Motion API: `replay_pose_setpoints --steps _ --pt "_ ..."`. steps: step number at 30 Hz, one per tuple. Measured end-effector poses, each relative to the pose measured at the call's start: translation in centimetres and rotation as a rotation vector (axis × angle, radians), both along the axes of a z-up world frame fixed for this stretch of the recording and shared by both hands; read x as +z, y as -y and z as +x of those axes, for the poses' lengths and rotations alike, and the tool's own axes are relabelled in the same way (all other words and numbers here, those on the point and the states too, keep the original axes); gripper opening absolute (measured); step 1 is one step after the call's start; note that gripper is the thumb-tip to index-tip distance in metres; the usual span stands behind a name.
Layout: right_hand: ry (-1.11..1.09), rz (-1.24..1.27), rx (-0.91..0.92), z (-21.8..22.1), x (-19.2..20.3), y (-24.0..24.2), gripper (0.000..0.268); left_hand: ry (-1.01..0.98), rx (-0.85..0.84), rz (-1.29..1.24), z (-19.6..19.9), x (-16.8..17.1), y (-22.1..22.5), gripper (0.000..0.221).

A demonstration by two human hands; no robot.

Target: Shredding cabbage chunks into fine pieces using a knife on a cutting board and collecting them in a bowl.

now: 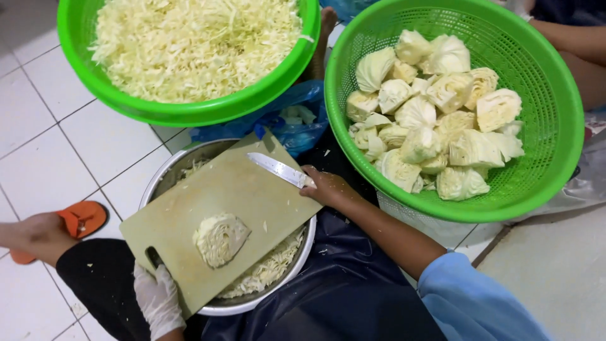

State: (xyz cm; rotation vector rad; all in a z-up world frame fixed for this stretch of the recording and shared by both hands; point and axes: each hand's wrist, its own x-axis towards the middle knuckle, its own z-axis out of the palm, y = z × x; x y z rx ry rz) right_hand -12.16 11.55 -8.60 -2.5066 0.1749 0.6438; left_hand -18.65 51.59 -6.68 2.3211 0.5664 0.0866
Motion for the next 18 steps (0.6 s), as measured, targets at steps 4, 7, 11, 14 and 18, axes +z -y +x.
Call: replay_pose_setpoints --steps 4,7,11,14,18 --pt "-0.026 0.032 0.016 -1.1 1.4 0.2 0.070 -0.001 -0.004 0.036 -1.4 -1.4 -0.4 0.064" --pt "-0.040 0.041 0.018 -1.6 1.2 0.2 0.071 -0.073 0.058 -0.038 -2.0 0.1 0.5 0.063" --pt "-0.020 0.087 0.004 -1.8 0.8 0.4 0.071 -0.047 0.142 -0.145 -2.1 1.1 1.7 0.063" --pt "-0.019 0.105 -0.009 -1.6 0.8 0.6 0.072 -0.062 0.143 -0.103 -1.7 -0.4 0.5 0.060" --pt "-0.066 0.216 -0.021 -1.2 1.0 1.0 0.078 -0.004 0.133 -0.307 -1.0 -1.8 -0.2 0.054"
